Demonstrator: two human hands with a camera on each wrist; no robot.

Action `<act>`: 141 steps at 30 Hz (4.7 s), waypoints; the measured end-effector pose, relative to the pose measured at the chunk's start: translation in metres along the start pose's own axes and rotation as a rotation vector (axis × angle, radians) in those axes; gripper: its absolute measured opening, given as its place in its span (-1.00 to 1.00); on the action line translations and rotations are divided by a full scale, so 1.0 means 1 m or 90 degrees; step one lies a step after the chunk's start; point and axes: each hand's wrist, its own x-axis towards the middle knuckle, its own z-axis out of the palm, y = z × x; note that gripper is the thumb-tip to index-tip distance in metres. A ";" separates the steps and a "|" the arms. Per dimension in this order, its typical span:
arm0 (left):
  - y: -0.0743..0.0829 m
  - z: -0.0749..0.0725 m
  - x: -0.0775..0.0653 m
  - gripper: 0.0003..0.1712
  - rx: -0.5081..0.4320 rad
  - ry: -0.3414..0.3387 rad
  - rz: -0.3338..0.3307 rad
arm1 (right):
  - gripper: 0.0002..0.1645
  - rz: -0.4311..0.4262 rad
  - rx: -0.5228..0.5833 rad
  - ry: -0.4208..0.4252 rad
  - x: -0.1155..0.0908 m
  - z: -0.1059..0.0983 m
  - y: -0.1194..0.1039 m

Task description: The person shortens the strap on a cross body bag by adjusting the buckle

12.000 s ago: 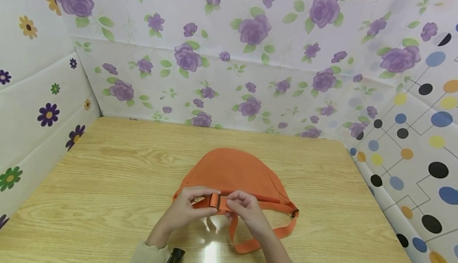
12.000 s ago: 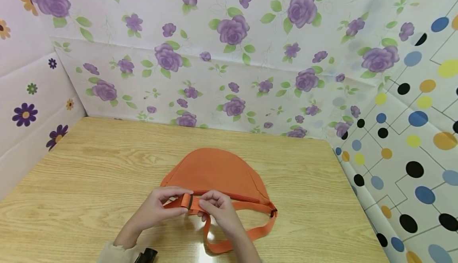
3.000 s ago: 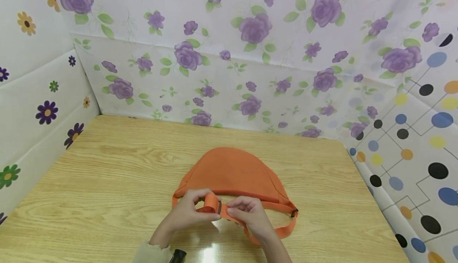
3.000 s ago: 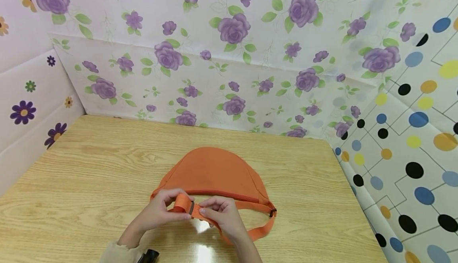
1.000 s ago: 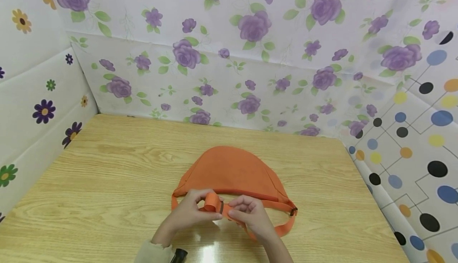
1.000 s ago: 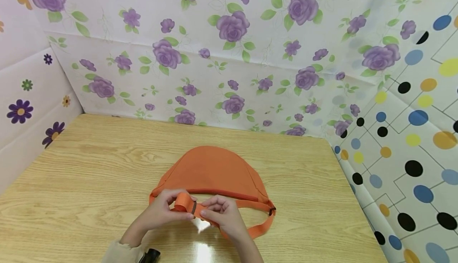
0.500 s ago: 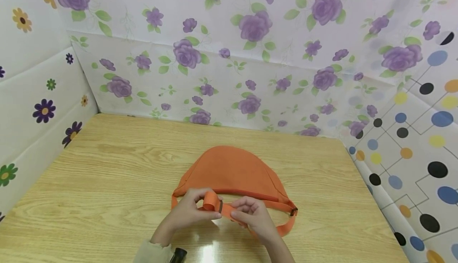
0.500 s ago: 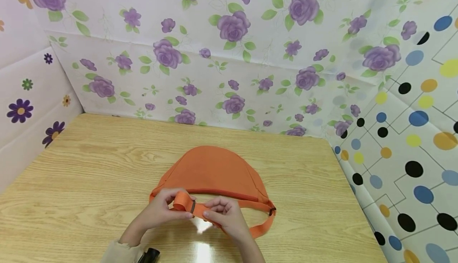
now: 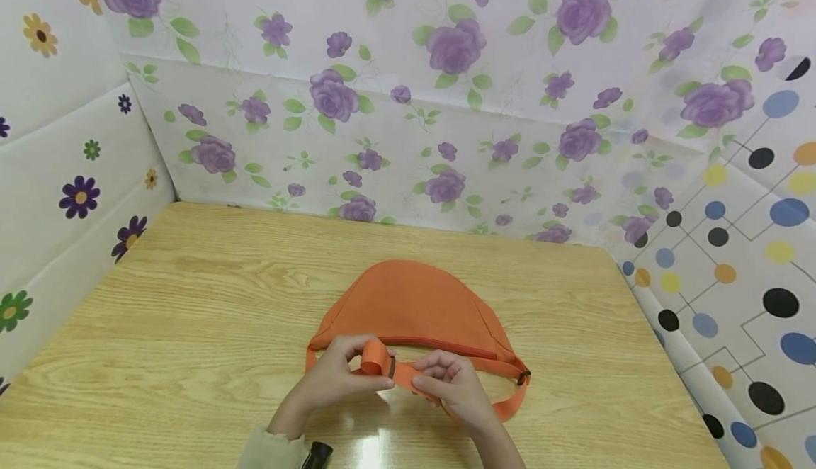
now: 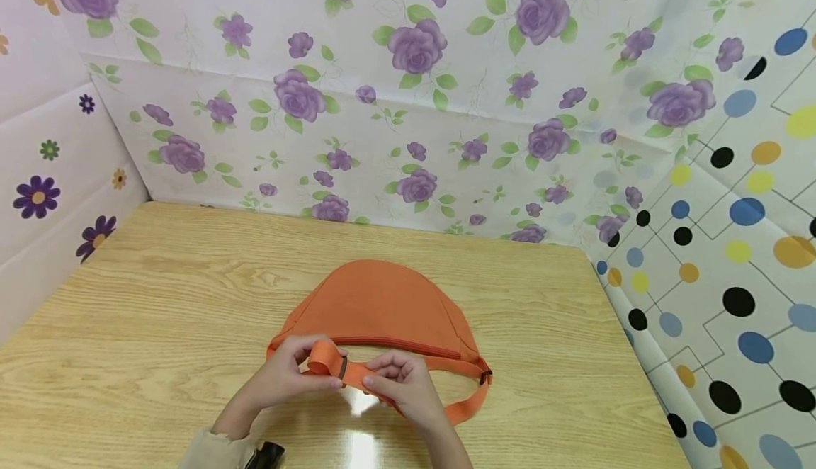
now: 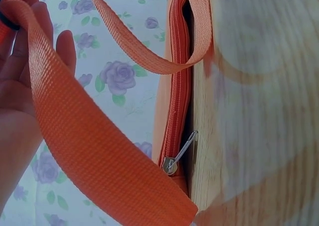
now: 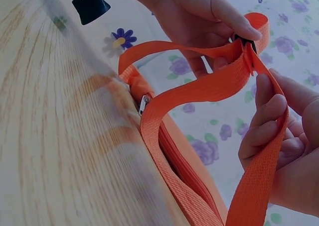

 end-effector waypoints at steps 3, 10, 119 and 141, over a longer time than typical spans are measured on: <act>0.000 0.000 0.000 -0.79 -0.001 0.000 0.003 | -0.85 0.003 -0.002 0.005 0.001 0.001 0.000; 0.000 0.001 0.000 -0.79 -0.013 -0.006 -0.009 | -0.81 0.014 0.002 0.010 0.002 0.003 0.000; 0.004 0.003 -0.002 -0.80 -0.010 0.015 -0.072 | -0.63 0.046 -0.020 0.028 0.007 0.009 -0.004; 0.001 0.008 0.001 -0.81 -0.007 -0.004 -0.067 | -0.60 0.020 -0.018 0.019 0.011 0.014 -0.003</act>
